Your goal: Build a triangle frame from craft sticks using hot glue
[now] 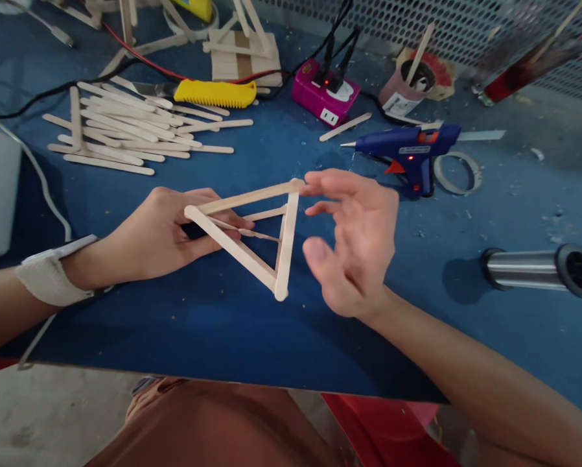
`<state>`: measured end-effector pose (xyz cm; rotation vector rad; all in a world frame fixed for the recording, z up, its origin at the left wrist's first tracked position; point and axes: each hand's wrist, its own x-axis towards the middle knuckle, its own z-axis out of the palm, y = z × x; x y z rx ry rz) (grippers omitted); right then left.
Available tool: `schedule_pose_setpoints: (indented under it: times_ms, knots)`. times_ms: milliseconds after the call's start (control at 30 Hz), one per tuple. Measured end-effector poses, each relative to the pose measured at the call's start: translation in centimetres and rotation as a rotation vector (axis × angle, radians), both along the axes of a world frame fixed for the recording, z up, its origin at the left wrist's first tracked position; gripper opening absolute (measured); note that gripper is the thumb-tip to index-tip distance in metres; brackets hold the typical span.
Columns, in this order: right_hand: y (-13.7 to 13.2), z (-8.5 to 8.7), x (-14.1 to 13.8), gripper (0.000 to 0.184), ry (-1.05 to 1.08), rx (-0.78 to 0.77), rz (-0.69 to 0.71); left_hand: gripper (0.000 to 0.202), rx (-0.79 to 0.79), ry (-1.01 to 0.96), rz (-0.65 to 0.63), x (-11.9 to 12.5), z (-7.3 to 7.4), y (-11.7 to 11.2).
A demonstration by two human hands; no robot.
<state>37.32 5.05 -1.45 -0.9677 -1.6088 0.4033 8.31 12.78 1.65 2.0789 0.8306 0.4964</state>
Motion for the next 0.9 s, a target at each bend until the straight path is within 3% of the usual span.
schedule_pose_setpoints:
  times_ms: [167, 367, 900]
  knots:
    - [2.2, 0.0, 1.2, 0.055, -0.113, -0.192, 0.053, 0.03, -0.046, 0.032, 0.039, 0.3, 0.2, 0.0]
    - [4.0, -0.4, 2.0, 0.05, -0.103, -0.181, 0.105, 0.031, -0.028, 0.063, 0.042, 0.3, 0.3, 0.0]
    - [4.0, -0.4, 1.7, 0.042, -0.083, -0.231, 0.081, 0.027, -0.033, 0.036, 0.034, 0.1, 0.3, -0.1]
